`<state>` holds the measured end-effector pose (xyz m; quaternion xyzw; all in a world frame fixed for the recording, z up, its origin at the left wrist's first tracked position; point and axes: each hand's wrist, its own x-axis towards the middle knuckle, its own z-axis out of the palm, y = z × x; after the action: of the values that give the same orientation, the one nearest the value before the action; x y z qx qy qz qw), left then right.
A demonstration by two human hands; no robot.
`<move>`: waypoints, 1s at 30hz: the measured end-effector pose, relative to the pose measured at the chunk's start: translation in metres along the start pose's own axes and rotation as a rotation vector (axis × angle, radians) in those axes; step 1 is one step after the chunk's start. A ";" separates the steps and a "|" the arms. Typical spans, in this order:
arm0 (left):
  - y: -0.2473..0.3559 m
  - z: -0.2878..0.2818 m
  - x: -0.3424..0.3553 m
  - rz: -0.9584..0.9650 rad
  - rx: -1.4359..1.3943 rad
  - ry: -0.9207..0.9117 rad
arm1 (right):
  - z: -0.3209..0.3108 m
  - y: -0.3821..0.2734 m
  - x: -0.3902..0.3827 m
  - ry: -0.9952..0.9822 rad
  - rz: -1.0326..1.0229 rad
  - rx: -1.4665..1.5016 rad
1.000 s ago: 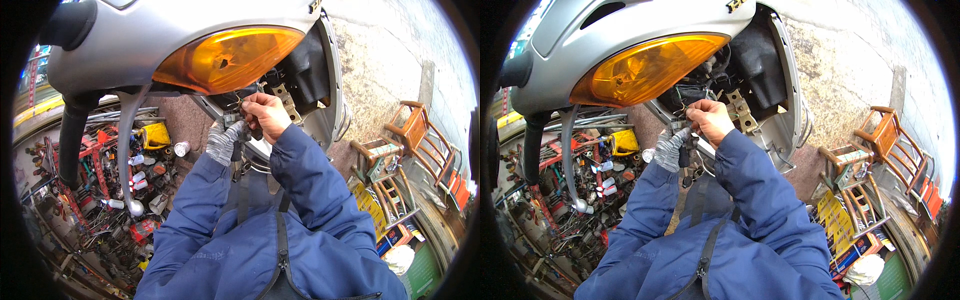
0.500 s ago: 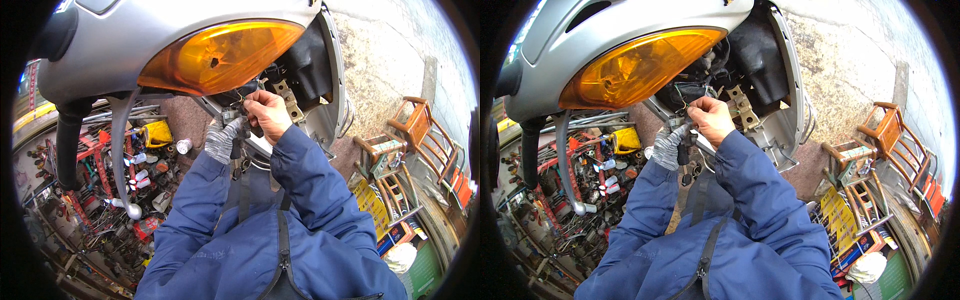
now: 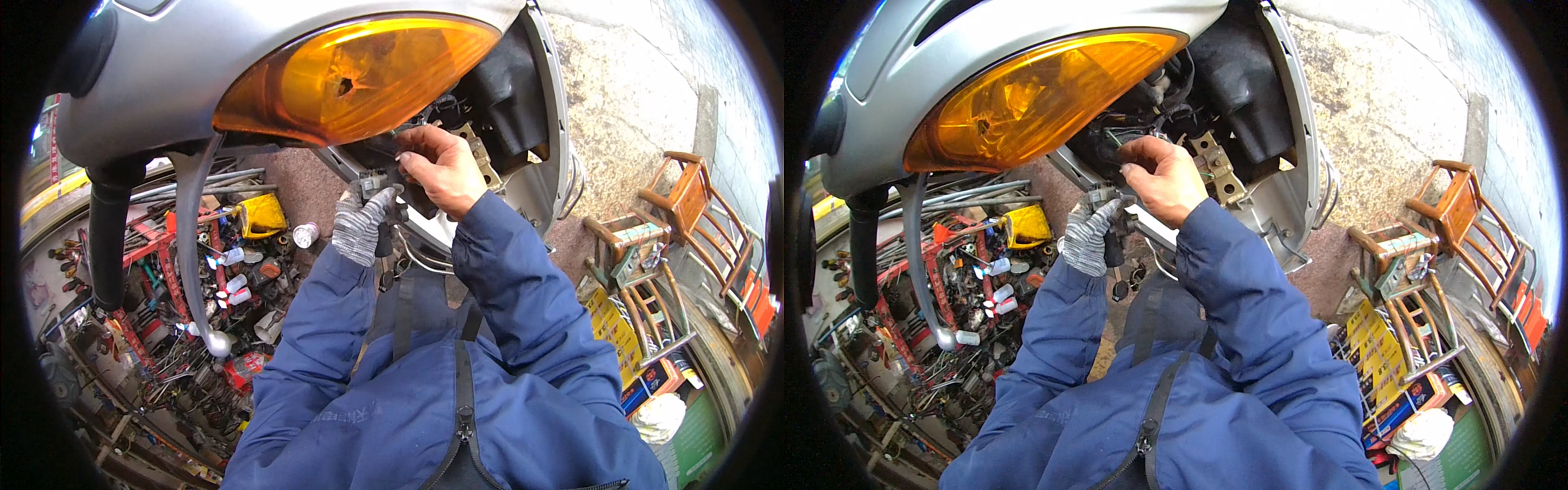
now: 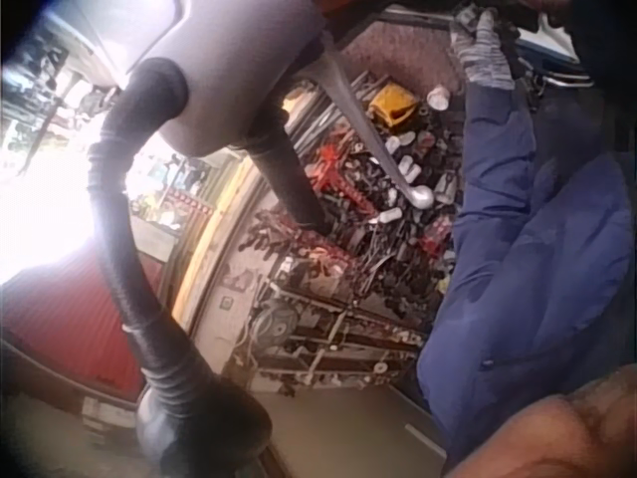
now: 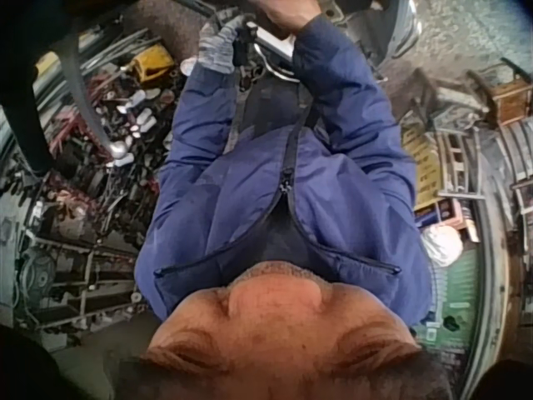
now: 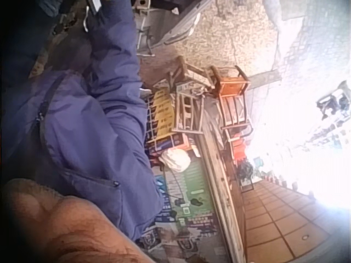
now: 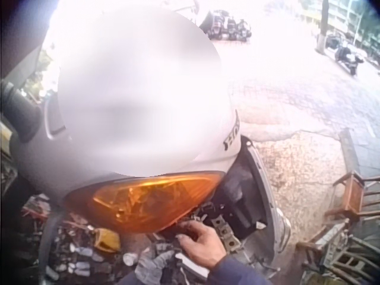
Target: The person works on the front turn signal of a scooter, repeatedly disconnecting and reconnecting the wiring harness. They apply a substance from a small container to the connector contacts using a thin tool, then reattach the harness and test the light. The person repeats this cycle several times.
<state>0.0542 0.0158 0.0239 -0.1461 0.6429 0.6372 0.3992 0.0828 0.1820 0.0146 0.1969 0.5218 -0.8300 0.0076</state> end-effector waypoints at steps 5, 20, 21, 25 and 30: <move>0.004 -0.003 -0.004 0.002 0.033 -0.020 | -0.002 0.002 0.001 -0.002 0.065 0.049; 0.004 0.004 -0.003 0.081 0.080 0.041 | -0.011 0.013 0.001 0.026 0.002 -0.023; 0.004 0.004 -0.002 0.081 0.088 0.040 | -0.012 0.012 0.000 0.020 0.000 -0.029; 0.005 0.006 -0.001 0.131 0.103 0.037 | -0.011 0.008 -0.001 -0.007 -0.009 -0.031; 0.007 0.012 -0.001 0.141 0.007 0.059 | -0.010 0.009 -0.003 -0.063 -0.013 -0.045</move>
<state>0.0538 0.0277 0.0317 -0.1180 0.6652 0.6569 0.3347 0.0911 0.1858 0.0045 0.1672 0.5411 -0.8238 0.0232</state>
